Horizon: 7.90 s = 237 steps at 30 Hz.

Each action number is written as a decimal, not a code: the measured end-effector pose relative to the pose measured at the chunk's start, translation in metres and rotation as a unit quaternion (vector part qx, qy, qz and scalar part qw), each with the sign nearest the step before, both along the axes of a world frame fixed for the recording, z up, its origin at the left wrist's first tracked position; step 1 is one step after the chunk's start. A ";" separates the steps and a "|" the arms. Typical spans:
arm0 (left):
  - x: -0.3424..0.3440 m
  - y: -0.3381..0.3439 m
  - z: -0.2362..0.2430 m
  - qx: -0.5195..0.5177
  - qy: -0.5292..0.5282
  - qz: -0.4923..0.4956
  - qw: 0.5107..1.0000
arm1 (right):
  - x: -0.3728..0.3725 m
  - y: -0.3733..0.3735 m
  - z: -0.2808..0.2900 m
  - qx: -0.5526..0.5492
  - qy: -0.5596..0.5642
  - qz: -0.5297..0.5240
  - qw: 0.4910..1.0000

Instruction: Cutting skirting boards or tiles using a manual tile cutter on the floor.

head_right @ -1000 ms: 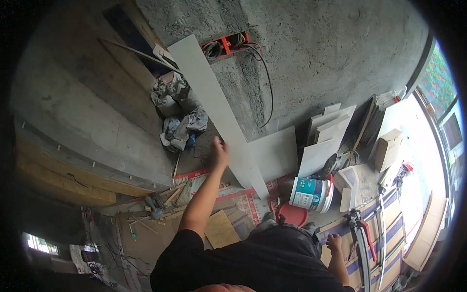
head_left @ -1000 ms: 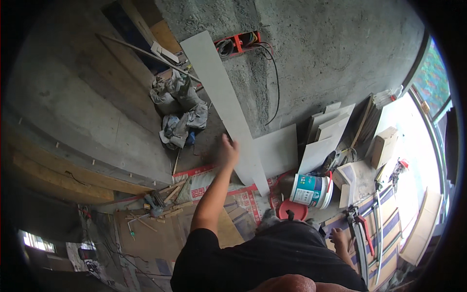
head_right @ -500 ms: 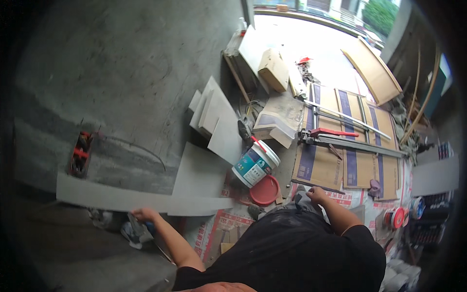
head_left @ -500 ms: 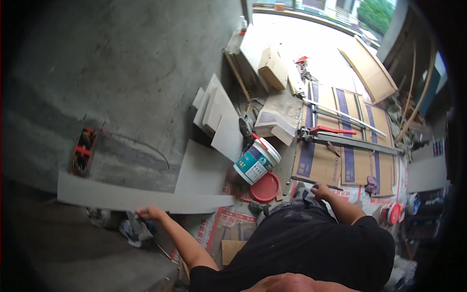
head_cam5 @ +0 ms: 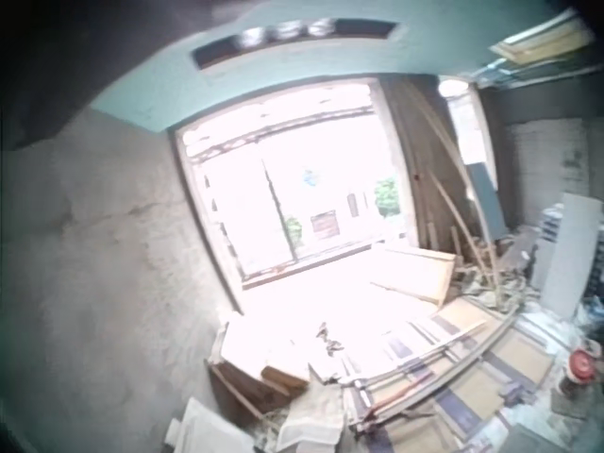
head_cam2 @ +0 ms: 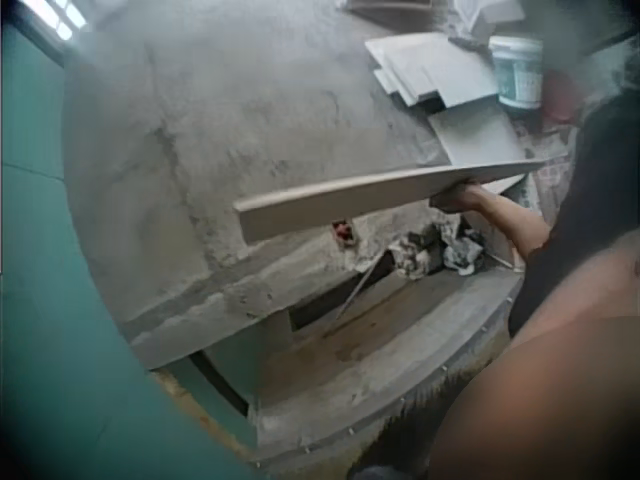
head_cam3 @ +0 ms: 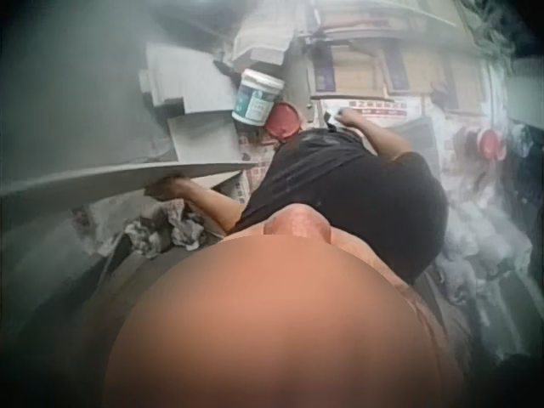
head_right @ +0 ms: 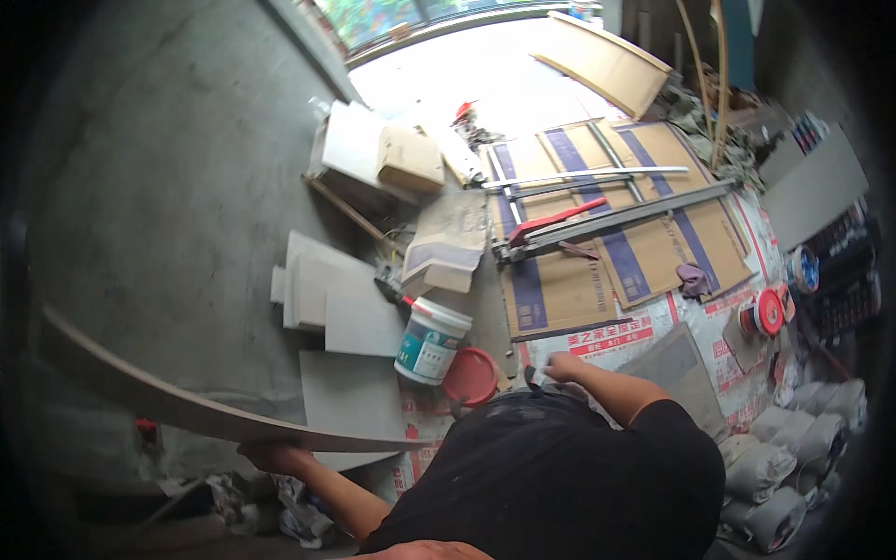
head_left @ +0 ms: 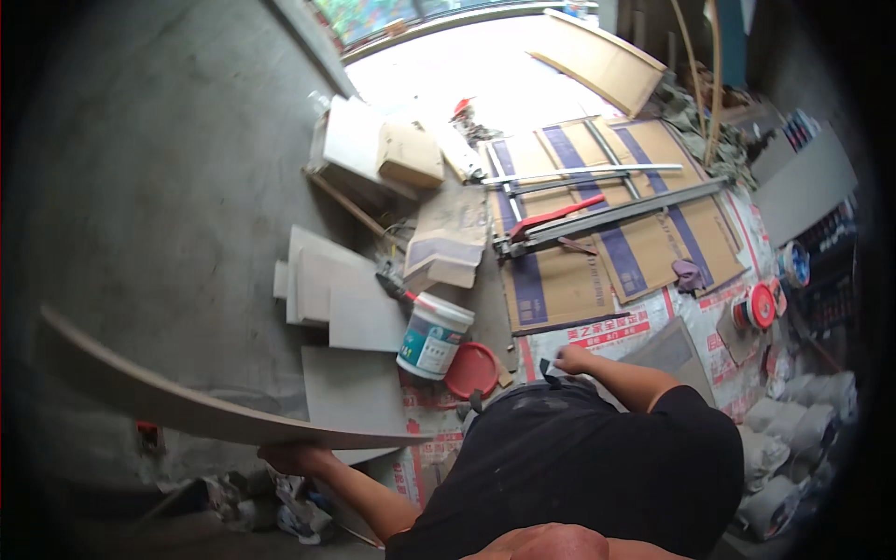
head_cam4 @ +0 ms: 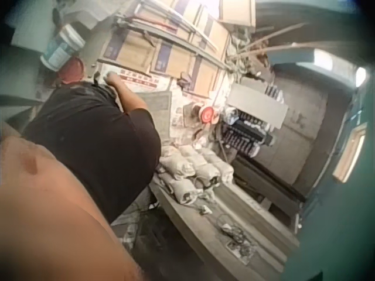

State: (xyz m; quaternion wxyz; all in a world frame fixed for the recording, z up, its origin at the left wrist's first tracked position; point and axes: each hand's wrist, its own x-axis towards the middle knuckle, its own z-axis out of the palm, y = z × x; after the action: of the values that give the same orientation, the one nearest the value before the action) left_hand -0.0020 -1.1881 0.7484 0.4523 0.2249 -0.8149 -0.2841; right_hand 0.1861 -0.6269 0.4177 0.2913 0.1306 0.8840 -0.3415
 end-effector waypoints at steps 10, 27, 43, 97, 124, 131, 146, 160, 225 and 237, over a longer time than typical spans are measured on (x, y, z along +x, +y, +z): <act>0.011 0.426 0.131 0.183 -0.032 -0.328 0.926 | -0.076 0.026 0.209 -0.243 0.272 0.153 0.918; -0.093 0.914 0.066 0.163 -0.036 -0.907 0.387 | -0.118 0.368 0.277 0.017 0.519 -0.242 0.820; -0.100 1.085 -0.137 -0.069 -0.214 -0.840 0.493 | -0.090 0.670 0.249 -0.301 0.157 -0.683 0.647; -0.019 1.362 -0.927 -0.259 -0.434 -0.720 0.476 | 0.006 1.238 -0.589 0.145 0.097 0.094 0.980; -0.030 1.436 -1.009 -0.257 -0.470 -0.699 0.474 | 0.014 1.301 -0.655 0.310 0.165 0.017 0.936; -0.045 1.437 -1.009 -0.278 -0.421 -0.707 0.496 | -0.013 1.308 -0.659 0.281 0.147 0.014 0.948; -0.077 1.437 -1.021 -0.352 -0.321 -0.689 0.546 | -0.041 1.295 -0.651 0.264 0.139 0.001 0.955; -0.152 1.271 -0.998 -0.341 -0.392 -0.600 0.609 | -0.061 1.297 -0.661 0.289 0.205 0.114 0.928; -0.168 1.258 -1.010 -0.278 -0.318 -0.619 0.662 | -0.071 1.292 -0.684 0.273 0.211 0.089 0.934; -0.037 1.183 -0.840 0.000 -0.721 -0.441 0.535 | -0.059 1.325 -0.711 0.291 0.246 0.103 0.919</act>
State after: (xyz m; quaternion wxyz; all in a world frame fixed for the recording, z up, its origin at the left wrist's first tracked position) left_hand -0.0392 -0.0051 -0.0915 -0.4707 -0.0347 -0.8611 -0.1890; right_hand 0.1270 0.6979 -0.2934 0.0476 0.0295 0.9967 -0.0580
